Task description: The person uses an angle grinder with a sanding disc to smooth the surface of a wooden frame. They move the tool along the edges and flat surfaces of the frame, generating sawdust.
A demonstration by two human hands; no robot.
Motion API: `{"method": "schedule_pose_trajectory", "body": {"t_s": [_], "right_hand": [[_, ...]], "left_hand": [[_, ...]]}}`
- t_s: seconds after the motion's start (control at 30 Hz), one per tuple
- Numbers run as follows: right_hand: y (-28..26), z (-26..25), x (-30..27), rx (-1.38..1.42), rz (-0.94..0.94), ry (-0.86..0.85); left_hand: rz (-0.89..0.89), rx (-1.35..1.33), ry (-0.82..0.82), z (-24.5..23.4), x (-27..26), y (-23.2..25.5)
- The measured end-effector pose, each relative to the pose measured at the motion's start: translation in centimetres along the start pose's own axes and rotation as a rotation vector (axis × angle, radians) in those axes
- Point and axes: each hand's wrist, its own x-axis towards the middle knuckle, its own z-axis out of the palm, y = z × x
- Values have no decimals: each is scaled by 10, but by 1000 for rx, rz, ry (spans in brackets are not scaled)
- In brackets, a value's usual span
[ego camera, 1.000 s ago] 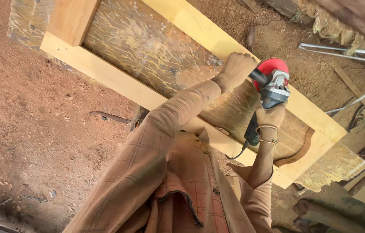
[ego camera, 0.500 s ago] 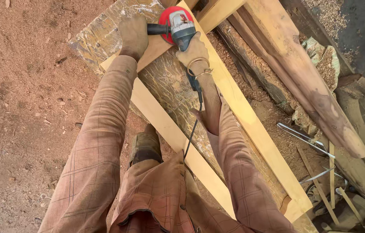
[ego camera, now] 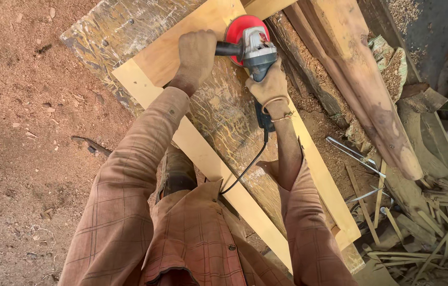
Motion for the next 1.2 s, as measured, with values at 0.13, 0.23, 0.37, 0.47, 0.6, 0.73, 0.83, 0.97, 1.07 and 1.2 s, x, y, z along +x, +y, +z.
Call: {"method": "schedule_pose_trajectory", "body": {"t_s": [0.13,0.23,0.37,0.47,0.6,0.73,0.83,0.97,1.07,1.2], "right_hand": [[-34,13,5,86,-76,-20],[-48,6,-29,17,-22,-117],[-54,-3,-50,12,-27,-183],[-53,1,-49,-3,28,-162],[-50,5,-51,27,25,-202],[-54,2,-41,-20,-16,-193],[-51,6,-65,4,67,-193],[-64,4,-36,-9,-47,-175],[-54,-1,-61,-16,73,-178],[-65,-10,-42,23,4,-162]], "left_hand": [[-74,105,-115,-38,-4,-30],[-118,128,-246,-73,-33,-19],[-164,74,-376,-86,-55,-9],[-156,50,-364,-76,-58,-13],[-166,65,-359,-75,-62,-14],[-160,84,-402,-85,-42,-18],[-86,95,-353,-92,-68,-13],[-140,105,-405,-90,-34,-26],[-123,102,-397,-85,-53,-7],[-161,156,-459,-89,-30,-10]]}}
